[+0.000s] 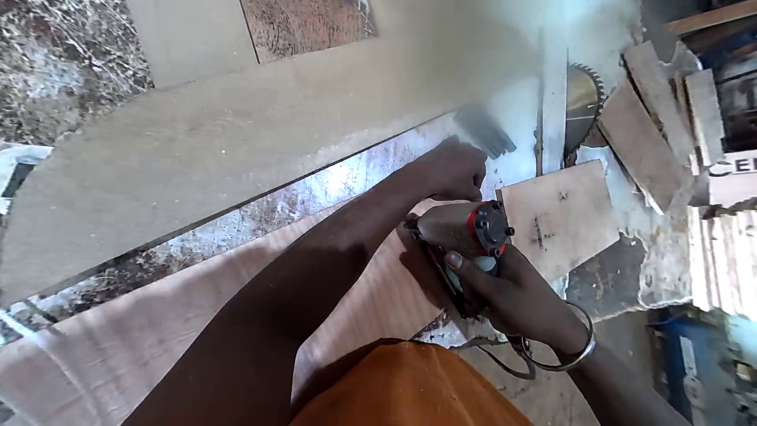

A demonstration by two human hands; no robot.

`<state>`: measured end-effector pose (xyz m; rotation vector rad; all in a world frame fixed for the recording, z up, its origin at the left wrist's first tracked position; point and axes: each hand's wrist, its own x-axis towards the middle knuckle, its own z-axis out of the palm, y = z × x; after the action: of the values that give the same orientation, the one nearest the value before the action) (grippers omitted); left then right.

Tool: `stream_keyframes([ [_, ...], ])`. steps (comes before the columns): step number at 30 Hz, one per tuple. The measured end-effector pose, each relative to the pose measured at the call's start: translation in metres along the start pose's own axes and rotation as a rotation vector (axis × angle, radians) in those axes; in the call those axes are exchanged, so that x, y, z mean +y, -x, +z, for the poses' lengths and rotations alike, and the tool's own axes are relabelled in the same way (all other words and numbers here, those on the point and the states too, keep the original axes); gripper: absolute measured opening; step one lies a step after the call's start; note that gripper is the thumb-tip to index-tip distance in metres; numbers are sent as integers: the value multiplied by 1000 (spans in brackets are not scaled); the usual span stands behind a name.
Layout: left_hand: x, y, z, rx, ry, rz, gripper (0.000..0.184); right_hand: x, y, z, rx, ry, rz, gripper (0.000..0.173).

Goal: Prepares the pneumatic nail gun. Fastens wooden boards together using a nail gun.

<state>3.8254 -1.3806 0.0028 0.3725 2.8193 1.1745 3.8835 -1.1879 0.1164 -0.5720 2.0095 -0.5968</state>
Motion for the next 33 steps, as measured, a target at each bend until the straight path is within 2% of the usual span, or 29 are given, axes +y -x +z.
stream_keyframes([
  [14,-3,3,2,51,34,20,27,20,18,3,25,-10,-4,40],
  [22,-4,2,4,39,23,37,28,28,28,6,50,41,2,44],
  [33,-4,3,4,39,25,41,28,51,51,10,65,8,-65,40],
])
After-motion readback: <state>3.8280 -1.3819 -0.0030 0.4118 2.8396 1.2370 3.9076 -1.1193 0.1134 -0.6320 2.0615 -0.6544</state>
